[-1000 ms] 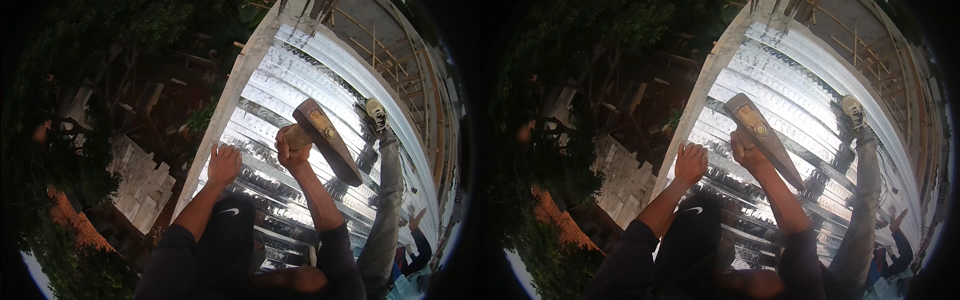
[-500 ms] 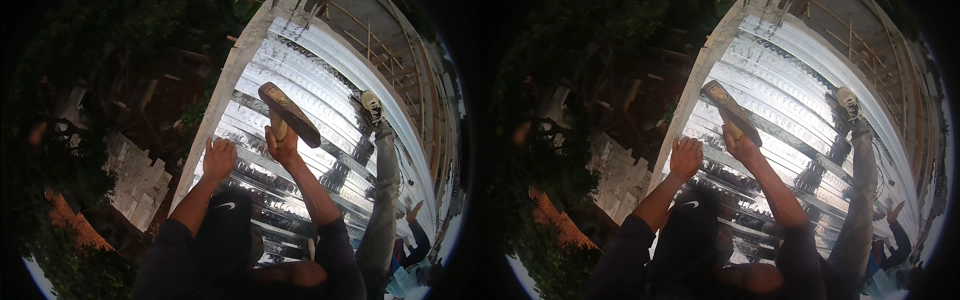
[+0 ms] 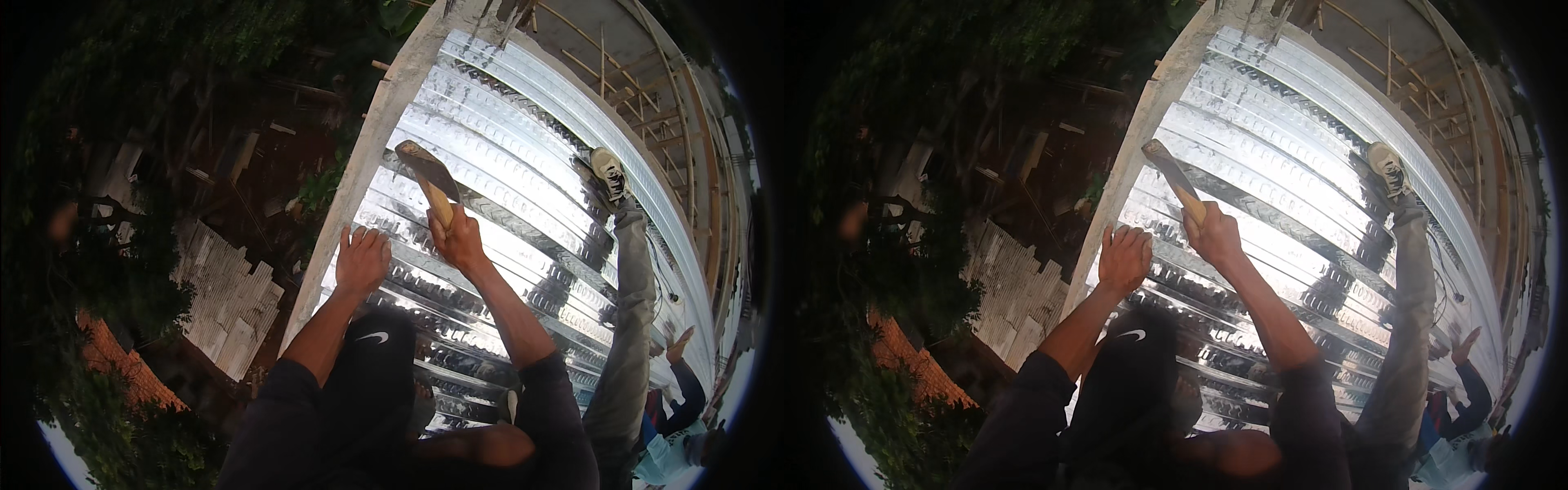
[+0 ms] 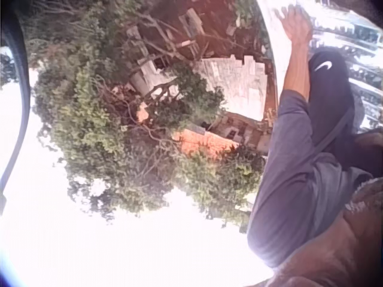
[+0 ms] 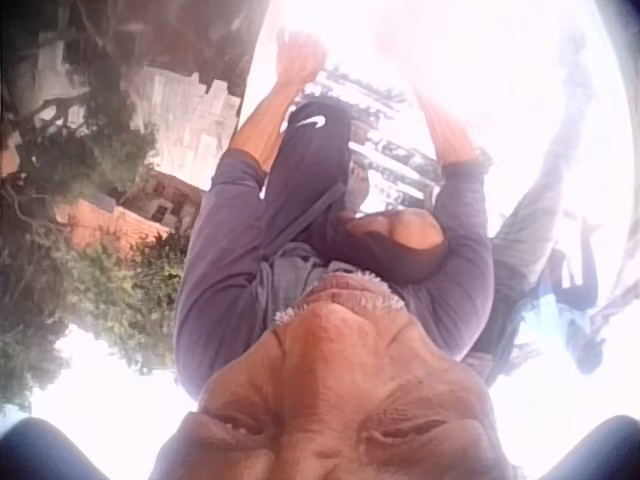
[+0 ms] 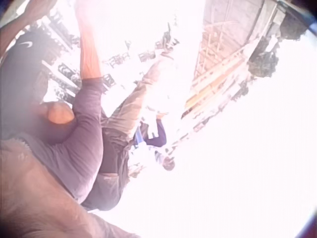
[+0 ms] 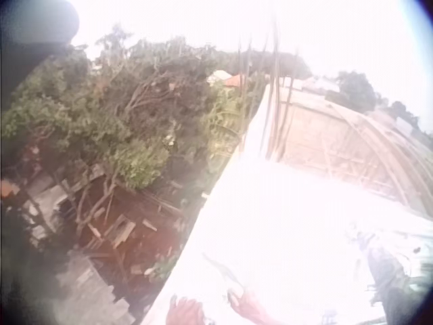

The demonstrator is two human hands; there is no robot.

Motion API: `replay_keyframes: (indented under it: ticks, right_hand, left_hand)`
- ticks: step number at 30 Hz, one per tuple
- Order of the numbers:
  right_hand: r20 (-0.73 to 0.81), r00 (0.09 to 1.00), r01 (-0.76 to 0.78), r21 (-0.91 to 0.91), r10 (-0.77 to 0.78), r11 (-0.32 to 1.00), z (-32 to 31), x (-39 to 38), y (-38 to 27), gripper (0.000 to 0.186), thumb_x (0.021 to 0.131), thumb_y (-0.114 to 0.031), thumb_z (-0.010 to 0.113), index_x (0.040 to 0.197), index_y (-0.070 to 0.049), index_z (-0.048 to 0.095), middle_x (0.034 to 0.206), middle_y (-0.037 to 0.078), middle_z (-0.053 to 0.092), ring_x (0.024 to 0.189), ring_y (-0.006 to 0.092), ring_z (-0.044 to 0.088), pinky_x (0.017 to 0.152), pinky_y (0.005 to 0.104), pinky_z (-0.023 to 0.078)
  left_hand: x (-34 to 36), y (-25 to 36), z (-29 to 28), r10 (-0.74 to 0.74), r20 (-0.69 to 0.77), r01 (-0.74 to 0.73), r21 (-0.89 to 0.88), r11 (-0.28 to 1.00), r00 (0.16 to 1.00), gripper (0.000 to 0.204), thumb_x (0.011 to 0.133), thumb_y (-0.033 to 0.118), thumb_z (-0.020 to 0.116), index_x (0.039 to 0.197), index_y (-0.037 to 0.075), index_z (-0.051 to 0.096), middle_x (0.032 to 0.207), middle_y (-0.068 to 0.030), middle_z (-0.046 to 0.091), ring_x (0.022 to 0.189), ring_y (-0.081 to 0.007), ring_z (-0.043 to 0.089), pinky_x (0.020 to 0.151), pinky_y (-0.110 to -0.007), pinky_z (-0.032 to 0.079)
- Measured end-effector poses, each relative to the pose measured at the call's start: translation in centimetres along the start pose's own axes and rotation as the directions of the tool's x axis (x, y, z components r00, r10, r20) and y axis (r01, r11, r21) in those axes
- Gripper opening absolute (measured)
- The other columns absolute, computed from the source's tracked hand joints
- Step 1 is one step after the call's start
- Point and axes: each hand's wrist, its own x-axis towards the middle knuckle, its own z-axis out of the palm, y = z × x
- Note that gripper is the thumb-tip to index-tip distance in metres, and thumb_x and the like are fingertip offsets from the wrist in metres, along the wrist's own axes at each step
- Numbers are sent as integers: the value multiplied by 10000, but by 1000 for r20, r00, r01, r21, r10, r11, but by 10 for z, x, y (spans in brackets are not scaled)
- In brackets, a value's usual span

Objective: The person hammers nails into a corrugated metal roof sheet using a hammer, securing it to the roof structure. The person then walks along the roof and picks up a nail from the surface.

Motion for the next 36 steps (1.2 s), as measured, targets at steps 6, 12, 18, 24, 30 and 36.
replay_keyframes:
  ticks: [6,12,18,24,30,36]
  right_hand:
    - [130,985,-118,13,115,993,-2,46,-32,442,996,-376,619,965,58,542,666,254,650,613,440,673,557,523,521]
    - [-389,915,266,376,-110,888,-39,28,-52,279,930,-176,724,969,38,548,637,140,645,531,296,648,488,399,500]
    - [302,952,-12,-130,51,991,34,42,7,454,993,-380,591,978,70,529,637,266,635,590,462,641,577,527,523]
    - [-466,823,467,231,-324,854,-73,61,-77,223,994,-173,672,1011,33,590,613,100,620,508,184,621,448,331,462]
    - [379,898,-135,-250,225,959,32,19,39,438,945,-353,652,971,74,558,794,259,688,691,419,700,619,487,563]
    - [105,989,107,1,-106,994,-12,43,-31,376,985,-302,664,1004,49,532,636,198,656,558,368,674,497,452,517]
  left_hand:
    - [-4,-11,-2,-23,-13,23,40,999,1000,318,1022,283,495,1173,77,684,1190,-83,664,1265,-292,528,1195,-540,245]
    - [-5,-6,3,-11,-6,11,37,999,1000,299,1008,265,514,1196,108,685,1237,-61,654,1273,-274,519,1181,-543,248]
    - [-8,-11,-1,-52,72,46,84,995,996,379,1043,318,441,1220,86,683,1254,-62,644,1296,-265,503,1212,-531,211]
    - [-9,-10,1,-40,-1,40,11,999,999,348,1035,303,475,1191,78,691,1210,-77,663,1268,-276,531,1206,-527,221]
    - [4,-3,-3,0,6,0,34,999,1000,305,1021,277,485,1167,102,688,1224,-56,658,1263,-269,525,1182,-534,246]
    - [-7,-9,0,-36,12,36,12,999,999,333,1027,291,490,1195,78,683,1231,-74,657,1260,-280,526,1201,-535,220]
